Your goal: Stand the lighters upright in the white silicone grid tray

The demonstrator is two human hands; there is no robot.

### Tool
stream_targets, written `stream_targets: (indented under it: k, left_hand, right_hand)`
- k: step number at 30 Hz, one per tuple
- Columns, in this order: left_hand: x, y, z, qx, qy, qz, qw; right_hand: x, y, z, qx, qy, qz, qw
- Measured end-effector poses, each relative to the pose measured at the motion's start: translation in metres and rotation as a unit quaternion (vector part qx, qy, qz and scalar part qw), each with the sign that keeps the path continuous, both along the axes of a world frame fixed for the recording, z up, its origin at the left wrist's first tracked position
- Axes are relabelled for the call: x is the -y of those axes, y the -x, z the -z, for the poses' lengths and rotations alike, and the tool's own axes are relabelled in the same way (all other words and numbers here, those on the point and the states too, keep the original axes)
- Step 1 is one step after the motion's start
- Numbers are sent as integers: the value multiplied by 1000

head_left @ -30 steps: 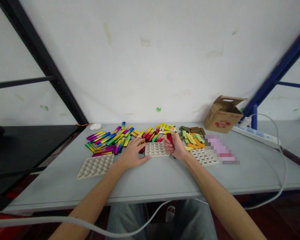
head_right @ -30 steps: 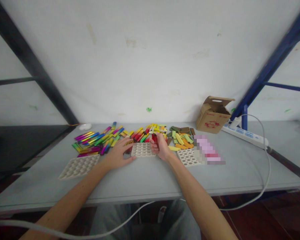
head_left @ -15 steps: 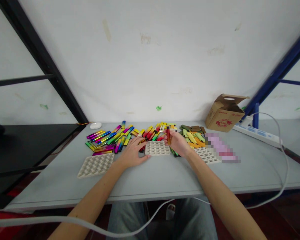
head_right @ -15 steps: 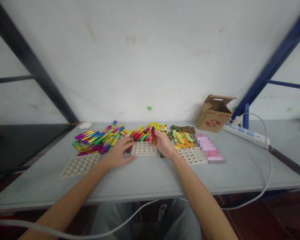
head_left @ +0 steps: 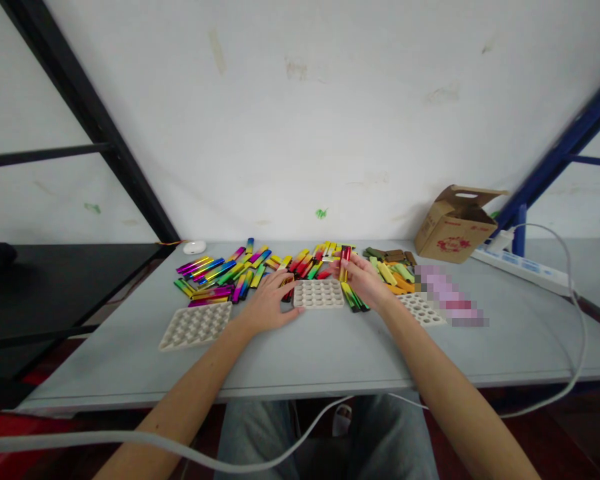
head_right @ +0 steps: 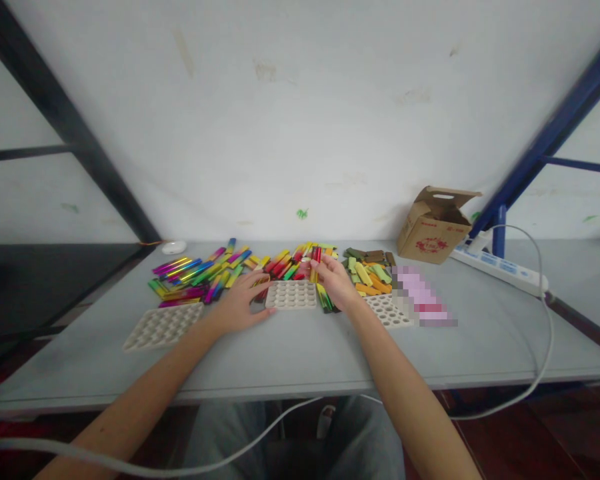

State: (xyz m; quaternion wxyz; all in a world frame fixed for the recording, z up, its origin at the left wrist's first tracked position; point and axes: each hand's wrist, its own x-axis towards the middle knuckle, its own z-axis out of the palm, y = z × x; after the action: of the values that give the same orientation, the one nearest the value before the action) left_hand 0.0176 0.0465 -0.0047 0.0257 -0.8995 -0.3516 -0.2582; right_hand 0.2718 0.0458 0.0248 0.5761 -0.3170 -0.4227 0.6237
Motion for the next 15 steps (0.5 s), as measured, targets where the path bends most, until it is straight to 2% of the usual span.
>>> stream_targets:
  k: [9, 12, 15]
  left_hand:
    - [1, -2, -3, -1, 14, -1, 1000]
    - [2, -3, -4, -4, 15, -3, 1000]
    - [2, -3, -4, -2, 19, -4, 1000]
  right_hand:
    - [2, -7, -8, -87, 92, -67, 990]
    - [0, -9, -6, -52, 84, -41, 994]
    - [-5, -9, 0, 39, 48, 6, 998]
